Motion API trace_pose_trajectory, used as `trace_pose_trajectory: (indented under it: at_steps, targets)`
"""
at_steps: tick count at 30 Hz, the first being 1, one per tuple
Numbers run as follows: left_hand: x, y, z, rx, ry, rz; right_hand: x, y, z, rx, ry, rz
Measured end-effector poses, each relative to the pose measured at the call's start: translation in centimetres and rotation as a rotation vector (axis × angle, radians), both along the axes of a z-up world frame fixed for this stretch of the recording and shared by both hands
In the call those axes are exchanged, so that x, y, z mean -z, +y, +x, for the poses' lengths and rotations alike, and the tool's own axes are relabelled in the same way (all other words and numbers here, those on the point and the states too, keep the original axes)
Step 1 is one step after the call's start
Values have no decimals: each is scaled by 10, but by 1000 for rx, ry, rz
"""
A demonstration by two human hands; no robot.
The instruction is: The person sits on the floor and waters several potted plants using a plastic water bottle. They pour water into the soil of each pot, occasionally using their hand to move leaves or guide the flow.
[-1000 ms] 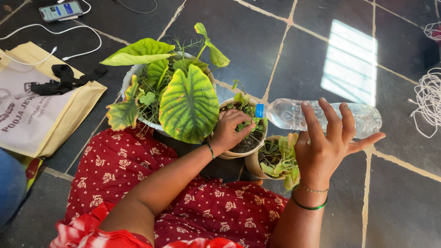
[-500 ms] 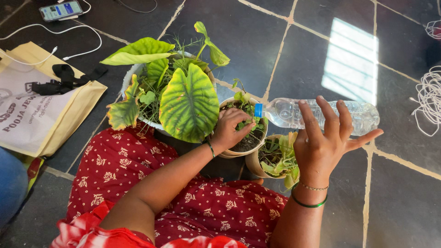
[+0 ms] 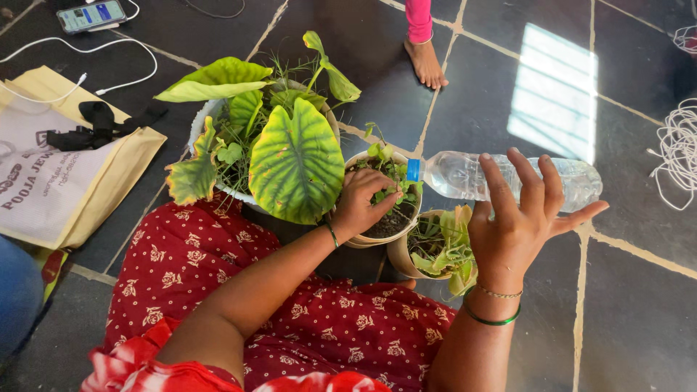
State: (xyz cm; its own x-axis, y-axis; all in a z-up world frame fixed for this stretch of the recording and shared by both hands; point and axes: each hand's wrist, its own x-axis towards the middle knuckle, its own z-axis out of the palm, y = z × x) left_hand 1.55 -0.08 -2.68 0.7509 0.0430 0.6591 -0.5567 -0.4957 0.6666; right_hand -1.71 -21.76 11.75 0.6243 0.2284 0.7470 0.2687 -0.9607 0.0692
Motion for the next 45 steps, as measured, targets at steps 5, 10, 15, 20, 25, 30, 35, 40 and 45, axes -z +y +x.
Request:
trace_pose_trajectory:
  at_steps: [5, 10, 15, 20, 25, 30, 35, 40, 45]
  targets:
    - [-4, 1, -2, 24, 13, -6, -1, -2, 2, -39, -1, 101]
    - [-9, 0, -4, 17, -5, 13, -9, -8, 2, -85, 29, 216]
    - [-12, 1, -5, 22, -2, 38, -21, -21, -3, -81, 79, 317]
    - [-13, 1, -3, 4, 4, 44, -32, -45, -9, -53, 123, 295]
    - [-15, 1, -4, 34, -29, 32, -36, -71, -15, -31, 184, 285]
    - [-19, 2, -14, 181, -58, -11, -40, -86, -24, -8, 265, 299]
    - [-34, -2, -27, 229, -196, 146, -37, -93, -28, 49, 291, 249]
    - [-34, -24, -44, 456, -191, 277, -37, -98, -30, 60, 319, 230]
    - [-31, -67, -38, 555, -85, 180, -47, -93, -36, 38, 345, 340]
